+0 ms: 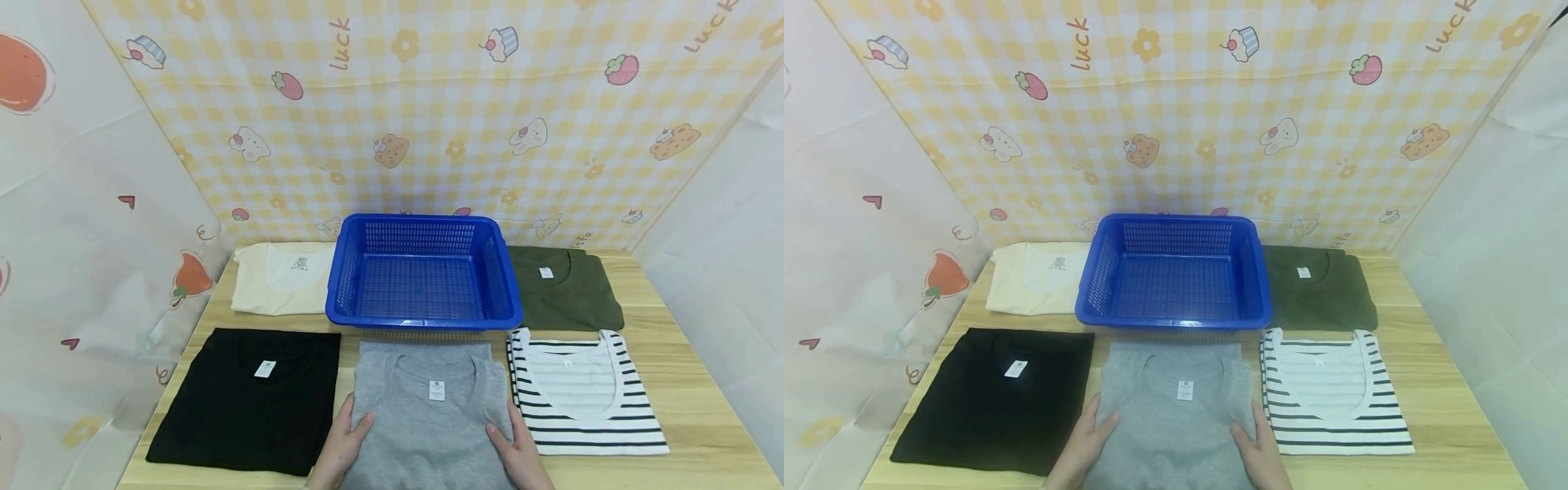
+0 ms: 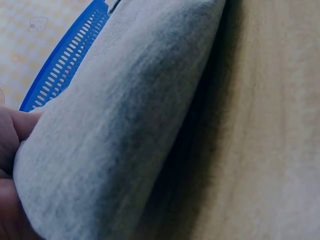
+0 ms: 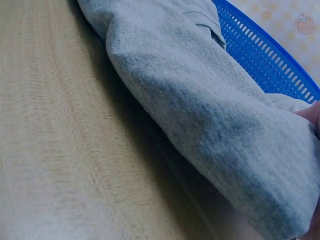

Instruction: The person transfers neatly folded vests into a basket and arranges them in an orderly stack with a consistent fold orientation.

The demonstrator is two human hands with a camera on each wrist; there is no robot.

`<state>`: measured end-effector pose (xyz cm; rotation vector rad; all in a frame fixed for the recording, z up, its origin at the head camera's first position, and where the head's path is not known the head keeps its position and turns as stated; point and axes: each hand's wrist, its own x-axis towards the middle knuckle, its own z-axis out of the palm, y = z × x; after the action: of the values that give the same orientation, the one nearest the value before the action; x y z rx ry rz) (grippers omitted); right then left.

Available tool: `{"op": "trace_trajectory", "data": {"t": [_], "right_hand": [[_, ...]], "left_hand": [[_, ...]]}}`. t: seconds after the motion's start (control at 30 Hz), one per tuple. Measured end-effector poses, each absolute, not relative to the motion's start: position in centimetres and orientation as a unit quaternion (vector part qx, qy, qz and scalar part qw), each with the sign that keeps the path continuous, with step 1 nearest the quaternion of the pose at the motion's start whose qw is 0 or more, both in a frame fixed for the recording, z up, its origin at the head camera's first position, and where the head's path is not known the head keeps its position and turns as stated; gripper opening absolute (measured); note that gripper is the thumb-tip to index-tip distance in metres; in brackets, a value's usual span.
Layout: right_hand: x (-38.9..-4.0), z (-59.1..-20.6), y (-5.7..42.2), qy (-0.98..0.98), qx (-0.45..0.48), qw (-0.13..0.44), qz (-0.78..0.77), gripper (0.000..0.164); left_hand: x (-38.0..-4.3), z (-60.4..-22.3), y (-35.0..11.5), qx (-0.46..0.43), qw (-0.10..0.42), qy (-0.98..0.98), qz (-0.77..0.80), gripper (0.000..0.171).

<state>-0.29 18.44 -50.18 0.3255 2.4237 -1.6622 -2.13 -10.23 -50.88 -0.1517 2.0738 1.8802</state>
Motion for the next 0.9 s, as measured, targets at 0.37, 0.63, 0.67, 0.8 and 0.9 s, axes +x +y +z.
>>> {"op": "trace_trajectory", "data": {"t": [0.37,0.63,0.67,0.8,0.9], "right_hand": [[0.0,-49.0,18.4,0.828,0.116,0.084,-0.541,0.053],[0.6,-47.8,18.5,0.841,0.093,0.062,-0.529,0.050],[0.7,-47.7,18.5,0.842,0.089,0.055,-0.529,0.050],[0.9,-47.3,18.5,0.845,0.072,0.032,-0.529,0.052],[1.0,-46.9,18.4,0.839,0.063,0.017,-0.540,0.052]], "left_hand": [[-1.5,-49.6,-10.4,-0.048,0.164,0.736,0.655,0.062],[-1.0,-48.1,-10.5,-0.035,0.135,0.756,0.639,0.058],[-1.0,-47.9,-10.5,-0.034,0.132,0.758,0.638,0.057],[-0.9,-47.1,-10.5,-0.027,0.125,0.762,0.635,0.054],[-0.8,-46.6,-10.5,-0.027,0.120,0.764,0.634,0.052]]}}
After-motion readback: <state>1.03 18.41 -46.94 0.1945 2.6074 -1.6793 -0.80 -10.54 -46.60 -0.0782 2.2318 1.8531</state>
